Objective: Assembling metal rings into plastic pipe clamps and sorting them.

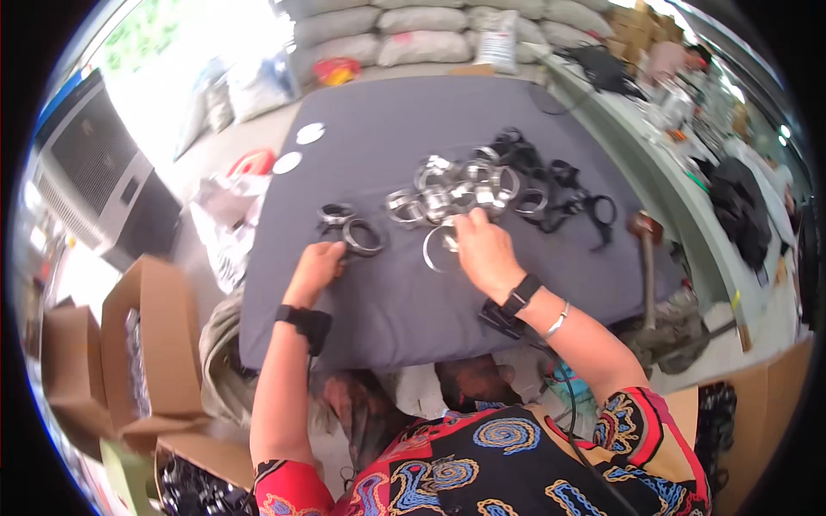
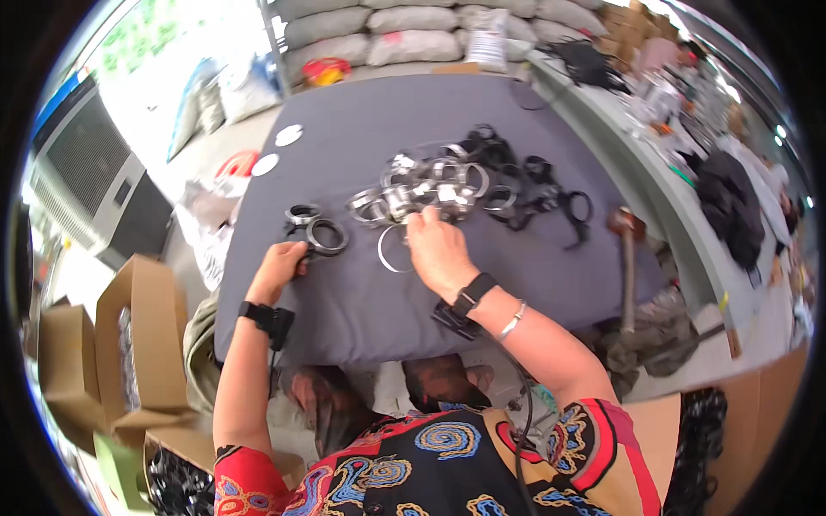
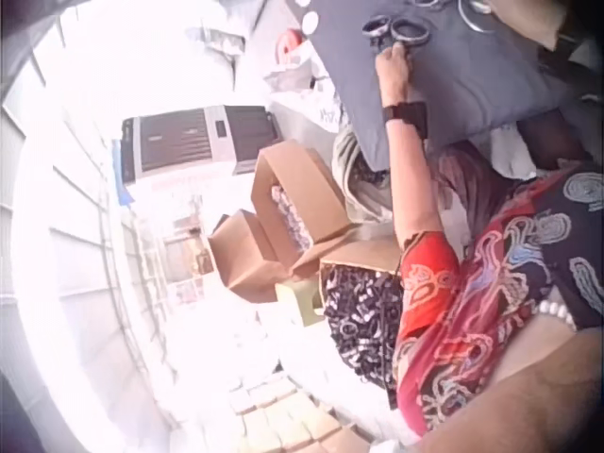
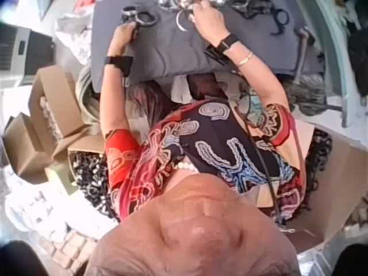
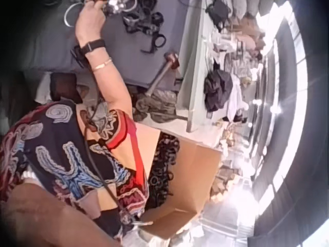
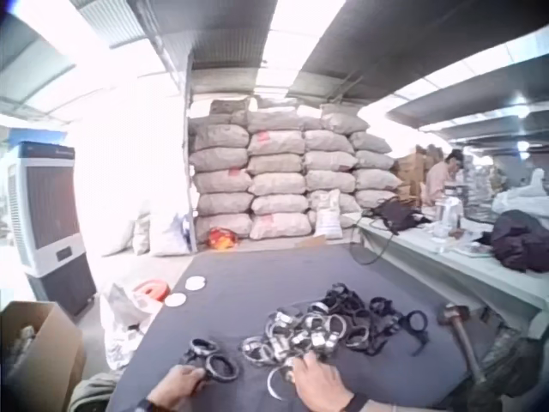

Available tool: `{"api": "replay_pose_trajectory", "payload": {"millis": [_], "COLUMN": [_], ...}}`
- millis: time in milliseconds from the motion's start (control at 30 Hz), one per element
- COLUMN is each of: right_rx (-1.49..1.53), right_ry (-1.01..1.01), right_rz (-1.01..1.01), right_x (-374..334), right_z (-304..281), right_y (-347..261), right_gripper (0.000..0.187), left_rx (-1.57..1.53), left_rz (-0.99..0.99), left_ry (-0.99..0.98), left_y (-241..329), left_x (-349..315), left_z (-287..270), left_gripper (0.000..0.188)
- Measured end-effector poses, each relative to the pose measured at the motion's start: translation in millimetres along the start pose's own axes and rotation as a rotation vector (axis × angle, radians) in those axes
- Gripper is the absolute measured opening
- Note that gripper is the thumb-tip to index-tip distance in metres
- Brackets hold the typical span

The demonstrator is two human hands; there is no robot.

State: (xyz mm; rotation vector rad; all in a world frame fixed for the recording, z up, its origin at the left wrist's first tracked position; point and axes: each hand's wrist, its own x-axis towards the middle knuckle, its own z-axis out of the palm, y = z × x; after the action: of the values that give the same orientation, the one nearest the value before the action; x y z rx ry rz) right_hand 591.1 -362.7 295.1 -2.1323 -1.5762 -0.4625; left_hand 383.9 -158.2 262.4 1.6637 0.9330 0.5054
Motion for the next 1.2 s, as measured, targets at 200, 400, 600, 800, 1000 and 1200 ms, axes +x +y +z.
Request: {"api": "replay_pose_trajectory", "payload": {"millis": [200, 400, 600, 800, 1000, 1200], "right_rx": [0.247, -0.589, -0.221, 1.053, 1.405, 0.982], "right_ry": [-0.011, 0.124, -0.291, -0.301, -0.126, -0.192], "right_rz": [0.136, 0.006, -0.005, 0.685, 0.531, -0.079], "right_x": [-44.5, -40.6, -47.4, -57.2, -104.4, -125.7], "right_z": [-10.7, -52.9, -58.1, -94.4, -73.0, -43.5], "right_y": [65.2, 109.3, 180.2, 159.0, 49.8, -20.4], "right_gripper": [0.008, 0.025, 0.011, 0.010, 0.018, 0.021], "left_rx": [0.688, 0.730, 0.625, 0.177, -0.439, -0.882], "left_rz": [0.318, 0.399, 0.534, 0.516, 0.124, -0.050], "left_ry": [0.308, 0.457, 0.485, 0.301, -0.393, -0.397], "left_y": [-1.9, 7.0, -5.6, 14.7, 34.1, 25.6], "left_x": [21.5, -37.2, -88.8, -143.7, -162.9, -163.7], "left_z": [14.5, 24.2, 26.2, 59.7, 124.6, 135.5], "left_gripper": [0.033, 0.029, 0.023, 0.006, 0.031, 0.034]}}
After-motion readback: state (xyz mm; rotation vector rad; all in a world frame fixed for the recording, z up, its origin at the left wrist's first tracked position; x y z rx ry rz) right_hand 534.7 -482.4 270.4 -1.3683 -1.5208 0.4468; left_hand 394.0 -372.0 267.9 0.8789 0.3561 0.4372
